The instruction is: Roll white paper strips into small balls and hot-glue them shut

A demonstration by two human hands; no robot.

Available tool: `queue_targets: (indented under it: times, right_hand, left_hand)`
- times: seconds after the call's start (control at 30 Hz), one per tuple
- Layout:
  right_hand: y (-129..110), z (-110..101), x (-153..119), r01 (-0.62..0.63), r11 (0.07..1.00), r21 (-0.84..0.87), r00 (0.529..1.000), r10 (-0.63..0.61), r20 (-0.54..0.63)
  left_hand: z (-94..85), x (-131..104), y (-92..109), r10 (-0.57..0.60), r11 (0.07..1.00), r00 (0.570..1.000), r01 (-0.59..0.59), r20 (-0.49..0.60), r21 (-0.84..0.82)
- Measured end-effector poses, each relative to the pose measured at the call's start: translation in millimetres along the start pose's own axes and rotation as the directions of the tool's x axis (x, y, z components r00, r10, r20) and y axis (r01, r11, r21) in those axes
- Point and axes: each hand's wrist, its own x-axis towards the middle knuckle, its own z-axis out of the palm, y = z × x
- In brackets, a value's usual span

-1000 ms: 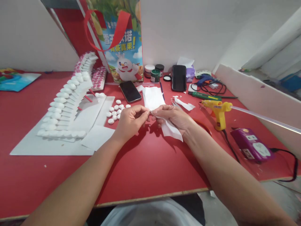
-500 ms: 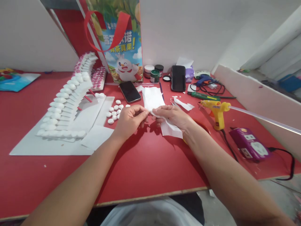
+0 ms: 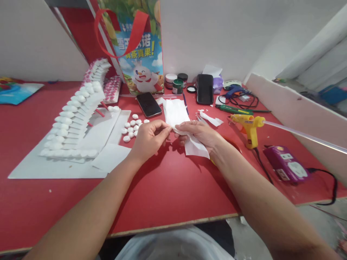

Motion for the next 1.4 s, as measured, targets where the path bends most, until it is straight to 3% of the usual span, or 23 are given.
queue_targets:
  times: [0.23,0.43,0.53,0.63,0.7,0.8,0.87,0.93,1.03,1.4]
  right_hand:
    - [-4.7,2.7,-3.5,0.132,0.963,-0.235,0.990,-0.139,-0.016]
    - [-2.3,8.9,-6.9,0.213,0.823,-0.526,0.948,-0.305,-0.094]
    - [1.6,13.4,-6.5,0.230,0.772,-0.592,0.914,-0.380,-0.140]
    - [2.5,18.1,-6.7,0.244,0.798,-0.552,0.899,-0.399,-0.180]
    - [1.3,19.9,-7.2,0.233,0.867,-0.441,0.918,-0.345,-0.194]
    - [-0.7,19.3,-7.9,0.154,0.960,-0.233,0.962,-0.199,-0.186]
    - [-1.4,17.8,-8.6,0.115,0.981,-0.157,0.973,-0.144,-0.183]
    - [-1.6,16.7,-9.9,0.122,0.982,-0.144,0.969,-0.150,-0.197]
    - [-2.2,16.5,-12.3,0.165,0.969,-0.181,0.960,-0.201,-0.198]
    - [-0.1,15.0,-10.8,0.236,0.951,-0.198,0.952,-0.268,-0.150]
  left_hand:
    - [0.0,1.9,-2.4,-0.105,0.978,0.994,0.100,-0.018,-0.182]
    - [3.5,2.3,2.1,-0.169,0.962,0.986,0.162,-0.014,-0.221]
    - [5.7,-0.2,4.8,-0.119,0.983,0.992,0.113,-0.033,-0.146]
    - [7.1,-3.6,4.7,0.054,0.996,0.996,-0.048,-0.073,0.076]
    - [7.4,-4.6,1.8,0.245,0.938,0.966,-0.214,-0.084,0.274]
    - [7.5,-3.6,-5.2,0.540,0.707,0.842,-0.452,-0.002,0.544]
    - [8.0,-2.1,-9.1,0.651,0.519,0.753,-0.528,0.089,0.672]
    - [8.5,-0.6,-11.0,0.697,0.377,0.700,-0.543,0.157,0.750]
    - [8.5,0.5,-10.7,0.714,0.289,0.674,-0.532,0.191,0.796]
    - [10.5,-1.4,-12.4,0.730,0.238,0.651,-0.527,0.208,0.816]
